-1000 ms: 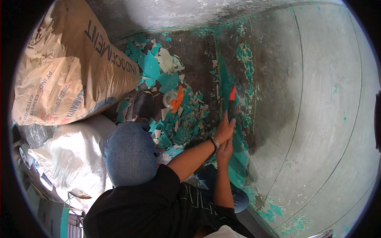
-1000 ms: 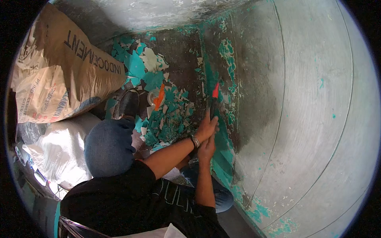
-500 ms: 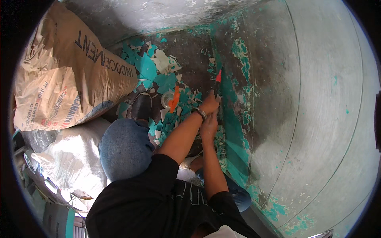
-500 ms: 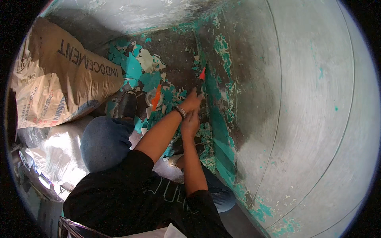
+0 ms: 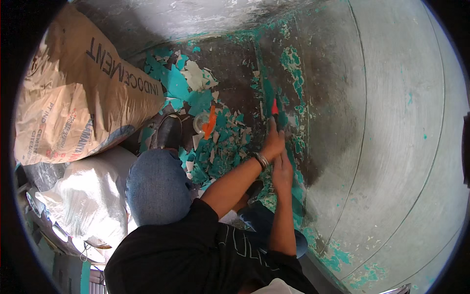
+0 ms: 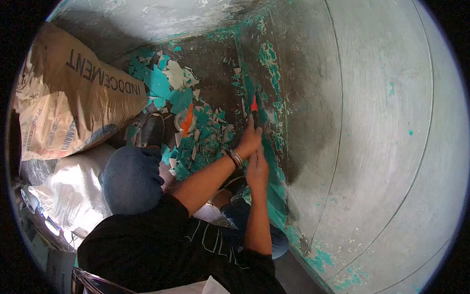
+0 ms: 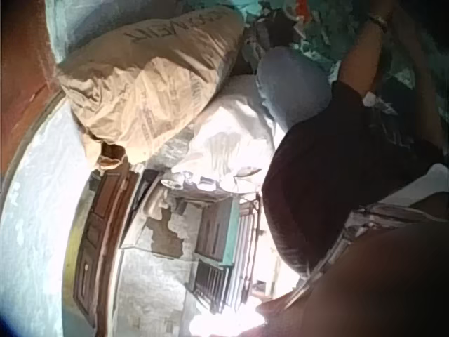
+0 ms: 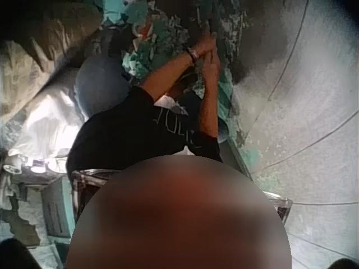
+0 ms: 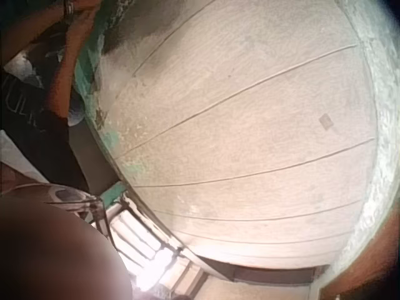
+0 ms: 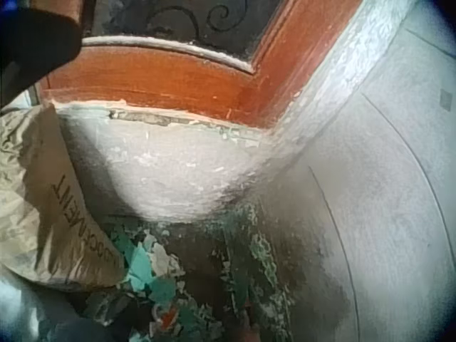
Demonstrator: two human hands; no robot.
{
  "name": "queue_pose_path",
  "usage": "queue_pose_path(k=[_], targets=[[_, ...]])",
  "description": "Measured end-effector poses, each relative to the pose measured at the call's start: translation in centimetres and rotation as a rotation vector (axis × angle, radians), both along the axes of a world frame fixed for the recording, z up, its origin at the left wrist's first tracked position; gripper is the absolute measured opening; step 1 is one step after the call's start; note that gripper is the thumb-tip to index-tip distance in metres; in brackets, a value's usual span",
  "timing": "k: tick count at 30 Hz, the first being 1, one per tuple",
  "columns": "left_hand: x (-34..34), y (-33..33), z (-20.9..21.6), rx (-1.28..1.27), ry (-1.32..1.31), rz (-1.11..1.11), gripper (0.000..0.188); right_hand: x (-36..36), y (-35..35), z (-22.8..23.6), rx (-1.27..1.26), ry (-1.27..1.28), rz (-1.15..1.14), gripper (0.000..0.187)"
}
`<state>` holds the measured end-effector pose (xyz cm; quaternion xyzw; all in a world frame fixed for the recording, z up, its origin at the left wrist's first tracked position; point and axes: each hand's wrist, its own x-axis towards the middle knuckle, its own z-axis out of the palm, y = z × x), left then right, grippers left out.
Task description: The person scrapes old paint and plaster from a wall and floor corner using a scraper and a hammer.
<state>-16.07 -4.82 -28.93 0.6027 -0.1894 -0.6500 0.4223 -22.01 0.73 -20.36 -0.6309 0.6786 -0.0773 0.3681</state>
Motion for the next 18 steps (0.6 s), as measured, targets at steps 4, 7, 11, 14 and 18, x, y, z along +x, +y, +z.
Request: queue_pose_path(k=[4, 7, 11, 14, 18], targets=[[4.2, -4.2, -4.0, -0.019, -0.023, -0.025, 0.071, 5.0, -4.9, -1.8, 0.043, 0.031, 0.034, 0.047], [6.0, -5.8, -3.6, -0.008, 0.312, 0.098, 0.07, 6.7, -6.6, -1.9, -0.051, 0.027, 0.051, 0.048], [6.3, -7.2, 0.5, -0.231, 0.482, 0.308, 0.07, 6.1, -7.1, 1.1, -0.186, 0.01, 0.148, 0.05], [3.6, -6.1, 2.4, -0.314, 0.483, 0.384, 0.068, 4.1, -5.9, 3.7, -0.28, 0.022, 0.202, 0.05], [0.9, -1.6, -2.8, -0.296, -0.292, 0.405, 0.06, 5.4, -3.4, 2.4, -0.137, 0.113, 0.136, 0.047]])
